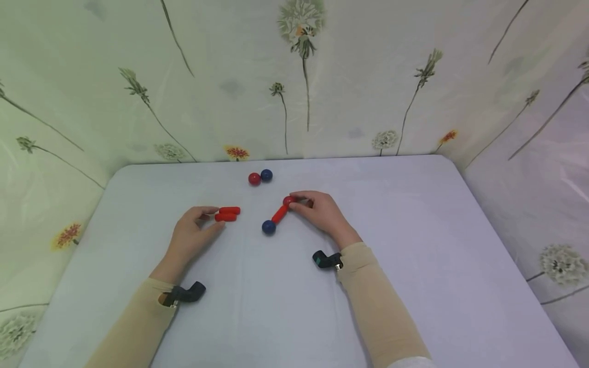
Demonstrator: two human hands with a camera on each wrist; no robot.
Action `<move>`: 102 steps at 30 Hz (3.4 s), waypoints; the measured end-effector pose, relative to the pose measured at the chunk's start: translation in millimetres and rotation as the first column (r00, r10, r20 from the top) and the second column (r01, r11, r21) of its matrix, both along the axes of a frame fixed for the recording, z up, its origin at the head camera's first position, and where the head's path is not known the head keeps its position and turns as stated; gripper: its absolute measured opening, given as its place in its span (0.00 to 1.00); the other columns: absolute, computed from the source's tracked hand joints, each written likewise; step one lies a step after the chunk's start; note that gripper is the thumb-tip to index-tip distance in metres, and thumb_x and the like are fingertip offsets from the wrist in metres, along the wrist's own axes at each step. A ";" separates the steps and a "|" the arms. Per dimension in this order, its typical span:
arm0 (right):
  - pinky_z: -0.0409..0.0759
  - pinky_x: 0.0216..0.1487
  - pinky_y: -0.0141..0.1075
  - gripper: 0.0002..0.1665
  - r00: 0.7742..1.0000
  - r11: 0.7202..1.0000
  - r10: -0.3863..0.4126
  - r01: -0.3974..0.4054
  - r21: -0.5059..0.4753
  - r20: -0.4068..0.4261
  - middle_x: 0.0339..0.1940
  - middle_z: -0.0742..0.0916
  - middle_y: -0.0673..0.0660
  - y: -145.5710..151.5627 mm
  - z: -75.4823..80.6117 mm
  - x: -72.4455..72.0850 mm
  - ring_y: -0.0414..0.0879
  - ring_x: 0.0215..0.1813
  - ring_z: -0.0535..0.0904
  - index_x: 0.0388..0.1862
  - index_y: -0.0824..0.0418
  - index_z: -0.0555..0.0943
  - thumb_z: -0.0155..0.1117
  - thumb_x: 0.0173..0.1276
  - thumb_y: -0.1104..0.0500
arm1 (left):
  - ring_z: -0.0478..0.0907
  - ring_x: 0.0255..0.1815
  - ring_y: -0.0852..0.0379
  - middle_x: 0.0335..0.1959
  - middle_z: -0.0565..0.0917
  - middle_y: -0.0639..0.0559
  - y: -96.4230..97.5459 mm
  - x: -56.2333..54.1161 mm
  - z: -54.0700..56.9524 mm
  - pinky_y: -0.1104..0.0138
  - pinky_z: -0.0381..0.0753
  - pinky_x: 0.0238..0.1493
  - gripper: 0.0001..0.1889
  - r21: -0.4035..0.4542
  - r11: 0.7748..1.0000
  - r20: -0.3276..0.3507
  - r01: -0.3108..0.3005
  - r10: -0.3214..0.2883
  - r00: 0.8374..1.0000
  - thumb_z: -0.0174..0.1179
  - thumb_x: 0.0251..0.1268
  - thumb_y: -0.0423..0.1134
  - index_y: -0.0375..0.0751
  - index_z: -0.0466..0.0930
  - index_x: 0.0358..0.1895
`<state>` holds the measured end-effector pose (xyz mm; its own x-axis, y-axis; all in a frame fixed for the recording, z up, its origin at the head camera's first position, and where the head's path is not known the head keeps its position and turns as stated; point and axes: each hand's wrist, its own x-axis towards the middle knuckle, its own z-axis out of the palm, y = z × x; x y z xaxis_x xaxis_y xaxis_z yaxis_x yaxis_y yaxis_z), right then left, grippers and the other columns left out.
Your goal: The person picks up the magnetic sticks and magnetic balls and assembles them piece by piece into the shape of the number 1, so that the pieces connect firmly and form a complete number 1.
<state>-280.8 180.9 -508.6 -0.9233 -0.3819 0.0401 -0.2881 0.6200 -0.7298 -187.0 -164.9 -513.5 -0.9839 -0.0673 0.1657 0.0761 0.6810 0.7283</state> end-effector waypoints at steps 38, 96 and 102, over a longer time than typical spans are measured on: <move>0.75 0.38 0.41 0.27 1.000 1.000 -0.008 0.008 0.017 -0.006 0.43 0.85 0.43 0.5 -4.6 -2.1 0.45 0.38 0.76 0.60 0.41 0.82 0.65 0.65 0.35 | 0.76 0.41 0.53 0.41 0.83 0.51 5.6 -0.4 2.7 0.57 0.77 0.45 0.17 -0.102 0.994 0.017 0.032 -0.031 0.999 0.70 0.60 0.46 0.43 0.86 0.49; 0.75 0.37 0.41 0.28 1.000 1.000 0.000 0.000 0.010 -0.002 0.40 0.84 0.42 1.1 -4.9 -0.4 0.45 0.38 0.76 0.60 0.41 0.82 0.64 0.64 0.33 | 0.73 0.29 0.58 0.29 0.78 0.62 62.0 37.8 2.5 0.66 0.75 0.29 0.11 0.095 0.990 -0.006 0.102 -0.102 0.995 0.73 0.55 0.45 0.49 0.87 0.40; 0.76 0.38 0.41 0.28 1.000 1.000 0.002 -0.002 0.004 -0.007 0.40 0.85 0.41 0.5 -5.8 -0.6 0.45 0.38 0.76 0.60 0.40 0.82 0.64 0.64 0.33 | 0.74 0.31 0.60 0.30 0.78 0.63 64.5 37.8 1.8 0.66 0.77 0.32 0.10 0.084 0.989 -0.007 0.121 -0.121 0.993 0.73 0.56 0.45 0.49 0.88 0.40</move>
